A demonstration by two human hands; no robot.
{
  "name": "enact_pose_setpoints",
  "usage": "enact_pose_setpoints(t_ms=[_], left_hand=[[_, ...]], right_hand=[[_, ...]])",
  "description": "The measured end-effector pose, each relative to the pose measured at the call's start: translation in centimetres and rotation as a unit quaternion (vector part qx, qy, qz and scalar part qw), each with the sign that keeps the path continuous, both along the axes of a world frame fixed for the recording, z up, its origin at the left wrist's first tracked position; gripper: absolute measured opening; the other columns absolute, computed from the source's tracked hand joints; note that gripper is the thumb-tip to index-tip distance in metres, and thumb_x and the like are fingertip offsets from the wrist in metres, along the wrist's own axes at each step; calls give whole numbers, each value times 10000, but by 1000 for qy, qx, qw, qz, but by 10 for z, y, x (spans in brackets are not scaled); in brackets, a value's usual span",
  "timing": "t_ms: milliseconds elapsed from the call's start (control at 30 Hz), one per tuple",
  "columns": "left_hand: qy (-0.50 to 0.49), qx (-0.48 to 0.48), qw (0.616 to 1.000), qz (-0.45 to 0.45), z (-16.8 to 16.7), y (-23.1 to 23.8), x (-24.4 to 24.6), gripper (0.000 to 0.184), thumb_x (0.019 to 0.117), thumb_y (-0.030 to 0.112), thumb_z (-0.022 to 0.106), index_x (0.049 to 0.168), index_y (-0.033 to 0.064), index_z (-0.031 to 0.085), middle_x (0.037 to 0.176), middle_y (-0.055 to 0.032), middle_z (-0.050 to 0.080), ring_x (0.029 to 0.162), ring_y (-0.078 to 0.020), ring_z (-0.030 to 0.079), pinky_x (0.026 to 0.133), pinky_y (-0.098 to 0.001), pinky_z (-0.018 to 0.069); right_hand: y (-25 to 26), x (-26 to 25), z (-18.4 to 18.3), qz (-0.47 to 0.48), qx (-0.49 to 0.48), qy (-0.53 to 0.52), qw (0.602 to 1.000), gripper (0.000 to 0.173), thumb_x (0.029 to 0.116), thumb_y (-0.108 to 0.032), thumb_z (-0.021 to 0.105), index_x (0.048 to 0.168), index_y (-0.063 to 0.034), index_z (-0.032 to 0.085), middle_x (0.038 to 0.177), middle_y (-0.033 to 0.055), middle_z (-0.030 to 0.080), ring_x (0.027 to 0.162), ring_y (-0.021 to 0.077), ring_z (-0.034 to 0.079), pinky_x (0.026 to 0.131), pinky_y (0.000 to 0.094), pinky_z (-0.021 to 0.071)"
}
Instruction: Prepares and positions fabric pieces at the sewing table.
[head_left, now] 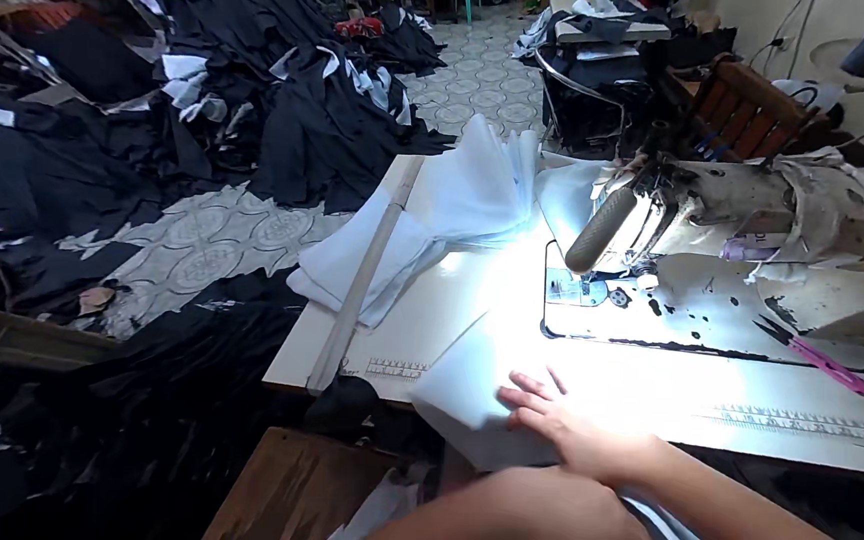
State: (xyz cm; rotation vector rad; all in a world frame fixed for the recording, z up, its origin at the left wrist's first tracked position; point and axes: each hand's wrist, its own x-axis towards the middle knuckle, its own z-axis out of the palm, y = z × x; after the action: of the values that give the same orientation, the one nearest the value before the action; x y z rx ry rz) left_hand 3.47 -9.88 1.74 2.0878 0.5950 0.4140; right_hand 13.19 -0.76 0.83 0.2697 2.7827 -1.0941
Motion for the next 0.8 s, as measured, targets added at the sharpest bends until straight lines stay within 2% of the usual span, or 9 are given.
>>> enact_pose_setpoints(t_ms=[100,167,200,267,367,433,533,700,800], left_hand=[[-31,110,977,180,21,24,-64,227,967,205,660,1015,6,758,952,-115,752,918,-206,722,870,-375,575],[125,213,889,385,13,44,-101,448,884,327,750,1169,-18,719,1178,-215,707,1154,-366,664,996,-547,507],[179,196,859,437,9,50,-119,663,872,431,753,1356,-6,632,1400,-252,593,1354,-441,518,1110,-668,354],[150,212,828,497,0,49,-146,867,870,616,648,1472,5,522,1514,-242,498,1448,-456,403,1146,-714,256],[102,239,813,522,-13,37,-150,951,838,696,615,1457,-19,514,1475,-238,537,1411,-450,448,1123,-689,300],[170,165,824,515,-15,37,-142,967,787,586,731,1523,23,456,1550,-234,455,1472,-477,350,1133,-751,205],[248,61,799,544,-12,59,-141,817,948,500,646,1566,33,387,1607,-226,374,1520,-457,258,1169,-731,133],[205,21,826,524,-13,94,-161,482,922,364,745,1274,42,673,1567,-255,410,1504,-446,289,1165,-715,143],[144,22,847,511,-16,101,-173,465,894,286,769,1232,-14,659,1522,-255,456,1485,-406,338,1172,-694,167]], right_hand=[[-3,33,-10,-59,28,125,990,378,955,-268,667,1249,-31,680,1382,158,636,1392,353,505,1157,651,302],[-7,45,-24,-99,111,175,973,402,972,-386,636,1241,-97,707,1341,109,677,1346,356,564,1093,701,352],[-8,48,-32,-126,167,196,958,383,989,-415,590,1234,-150,720,1345,55,684,1312,322,601,1049,692,408],[-9,54,-41,-184,239,222,927,352,1016,-410,522,1212,-213,740,1307,-2,707,1241,277,651,1000,643,467],[-10,59,-47,-234,272,225,906,354,1029,-410,476,1153,-244,764,1250,-25,732,1182,260,679,969,598,494],[-9,59,-47,-239,263,216,909,345,1026,-404,490,1155,-248,769,1243,-21,735,1179,267,682,974,612,489],[-8,57,-48,-242,262,225,907,321,1024,-384,499,1118,-261,780,1221,-35,743,1164,254,688,974,593,493],[-11,58,-52,-256,282,259,888,301,1020,-350,497,1031,-285,791,1152,-52,763,1120,222,701,973,554,489],[-12,57,-56,-281,292,271,873,318,1031,-381,488,983,-281,786,1112,-61,768,1097,187,700,992,509,474]])
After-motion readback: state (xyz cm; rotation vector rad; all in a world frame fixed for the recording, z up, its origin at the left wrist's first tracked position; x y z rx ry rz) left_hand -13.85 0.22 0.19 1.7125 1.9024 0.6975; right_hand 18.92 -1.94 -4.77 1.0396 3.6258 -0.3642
